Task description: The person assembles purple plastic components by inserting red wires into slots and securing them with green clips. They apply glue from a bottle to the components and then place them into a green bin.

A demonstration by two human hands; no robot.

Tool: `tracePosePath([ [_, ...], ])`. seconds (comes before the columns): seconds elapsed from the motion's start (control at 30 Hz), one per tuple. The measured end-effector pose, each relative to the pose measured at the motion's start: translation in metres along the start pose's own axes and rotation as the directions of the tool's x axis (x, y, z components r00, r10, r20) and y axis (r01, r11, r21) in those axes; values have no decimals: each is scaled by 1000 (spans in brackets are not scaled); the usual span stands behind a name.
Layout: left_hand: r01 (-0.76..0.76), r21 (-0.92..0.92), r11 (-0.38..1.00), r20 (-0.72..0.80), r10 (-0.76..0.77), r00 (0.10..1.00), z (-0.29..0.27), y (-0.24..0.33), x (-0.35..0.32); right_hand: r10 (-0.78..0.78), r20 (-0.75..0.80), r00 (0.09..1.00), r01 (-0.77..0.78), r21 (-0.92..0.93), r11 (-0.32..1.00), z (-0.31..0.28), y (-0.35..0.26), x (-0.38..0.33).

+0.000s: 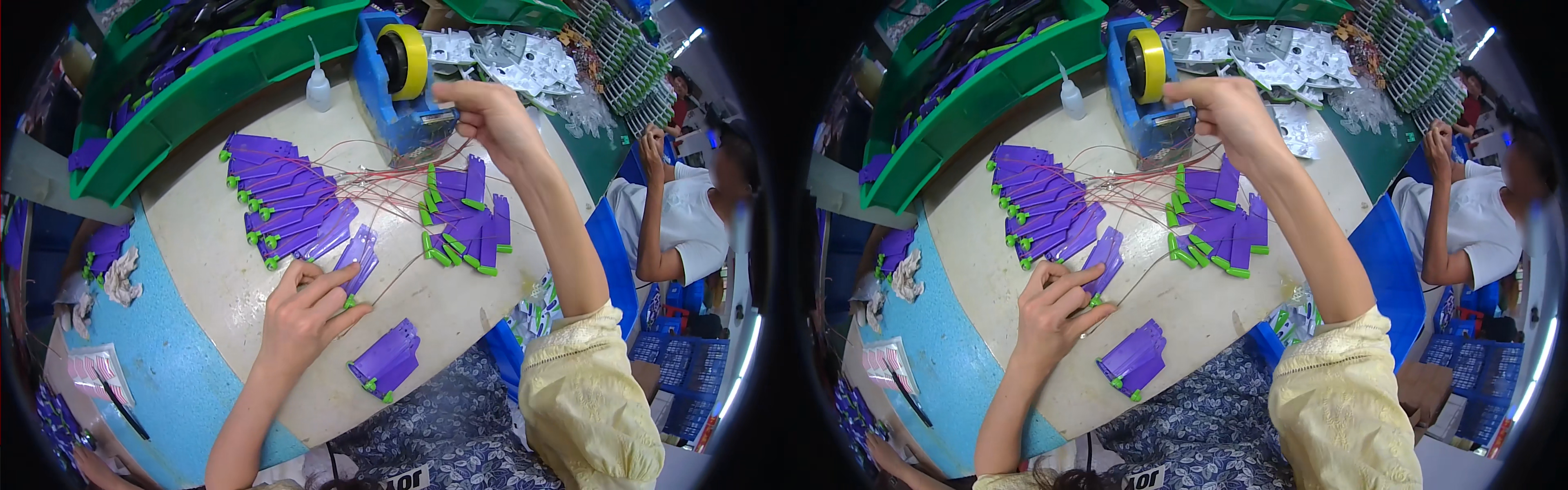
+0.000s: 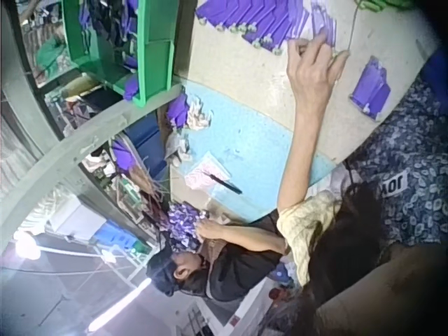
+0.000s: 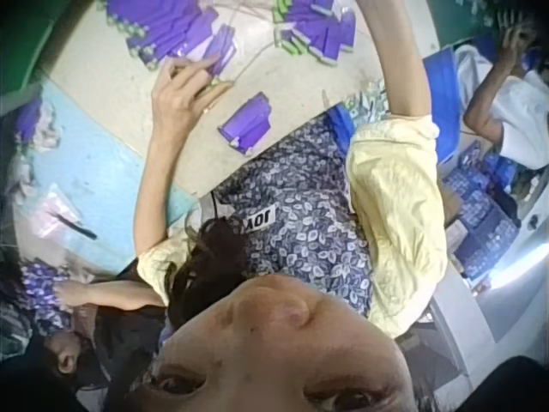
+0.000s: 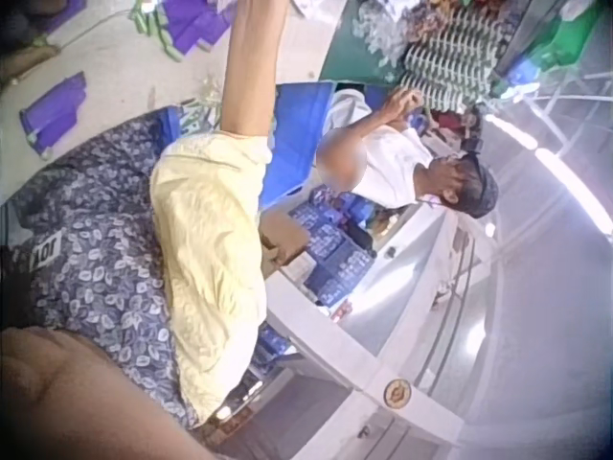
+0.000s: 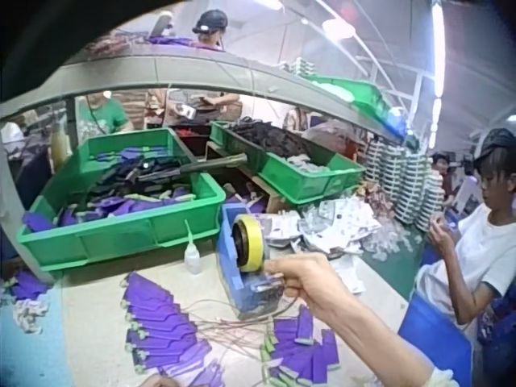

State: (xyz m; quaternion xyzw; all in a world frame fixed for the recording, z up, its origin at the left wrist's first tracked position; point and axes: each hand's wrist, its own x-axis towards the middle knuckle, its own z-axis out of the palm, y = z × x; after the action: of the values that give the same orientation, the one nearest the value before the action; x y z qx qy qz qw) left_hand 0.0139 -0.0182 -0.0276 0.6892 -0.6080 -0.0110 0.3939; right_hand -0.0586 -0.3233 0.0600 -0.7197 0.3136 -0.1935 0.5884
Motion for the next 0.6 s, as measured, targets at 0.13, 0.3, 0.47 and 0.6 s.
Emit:
tracePosePath([
  [0.13, 31, 23, 999, 7, -31, 999, -4, 1, -1, 92, -18, 996, -93, -71, 993, 19, -4, -36],
  [0.3, 87, -43, 995, 7, -87, 996, -6, 2, 1, 159, 99, 982, -130, -248, 960, 18, 6, -50],
  [0.47, 100, -94, 991, -41, -104, 994, 2, -5, -2, -33, 500, 865, 76, -66, 995, 71, 32, -136],
  [0.6, 131, -72, 989, -81, -137, 987, -2, 2, -8, -112, 560, 821, 286, -232, 930, 82, 52, -125],
])
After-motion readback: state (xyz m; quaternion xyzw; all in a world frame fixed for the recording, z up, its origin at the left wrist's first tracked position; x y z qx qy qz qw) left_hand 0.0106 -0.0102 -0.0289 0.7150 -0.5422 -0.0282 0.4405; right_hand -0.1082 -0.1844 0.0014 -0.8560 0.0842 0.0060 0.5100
